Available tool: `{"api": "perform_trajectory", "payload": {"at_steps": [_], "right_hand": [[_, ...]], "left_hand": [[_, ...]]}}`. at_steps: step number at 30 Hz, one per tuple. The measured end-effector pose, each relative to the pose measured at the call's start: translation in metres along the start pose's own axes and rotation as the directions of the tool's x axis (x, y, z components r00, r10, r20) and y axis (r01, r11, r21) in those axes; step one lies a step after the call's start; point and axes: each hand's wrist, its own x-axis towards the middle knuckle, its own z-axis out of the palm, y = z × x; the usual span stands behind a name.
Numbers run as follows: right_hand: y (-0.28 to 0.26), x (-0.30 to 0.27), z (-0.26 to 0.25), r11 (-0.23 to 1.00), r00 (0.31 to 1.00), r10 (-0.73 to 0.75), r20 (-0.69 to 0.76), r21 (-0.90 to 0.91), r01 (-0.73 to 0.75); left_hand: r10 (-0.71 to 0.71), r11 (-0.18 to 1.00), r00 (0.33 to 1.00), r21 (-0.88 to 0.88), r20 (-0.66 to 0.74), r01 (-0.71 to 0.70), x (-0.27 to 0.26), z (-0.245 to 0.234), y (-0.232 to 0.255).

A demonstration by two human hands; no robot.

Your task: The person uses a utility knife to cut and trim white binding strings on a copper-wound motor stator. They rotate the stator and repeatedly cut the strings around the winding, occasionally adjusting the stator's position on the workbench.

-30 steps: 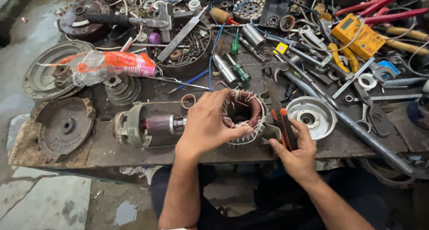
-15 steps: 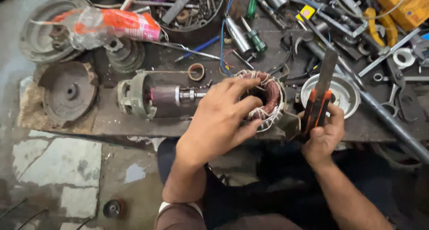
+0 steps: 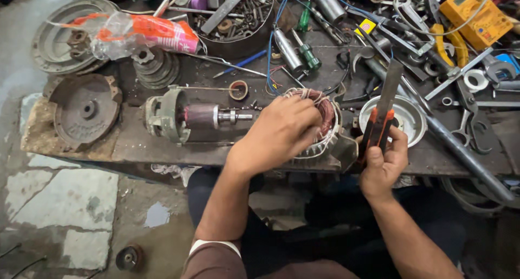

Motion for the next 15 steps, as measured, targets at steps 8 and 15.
{"api": "perform_trajectory", "payload": {"at_steps": [8,15], "right_hand": [[-0.0019,0.0037,0.0074,0.998,0.998,-0.06,-0.018,-0.009,0.06],[-0.0019,0.0025,0.0055,0.999,0.999,-0.037,-0.035,-0.025,0.036]], "left_hand": [[-0.045,0.995,0.998,-0.093,-0.038,0.041,-0.0008,0.0034,-0.002],[-0.038,0.971,0.999,-0.236,-0.021,0.032,-0.001,-0.0042,-0.0008]]}}
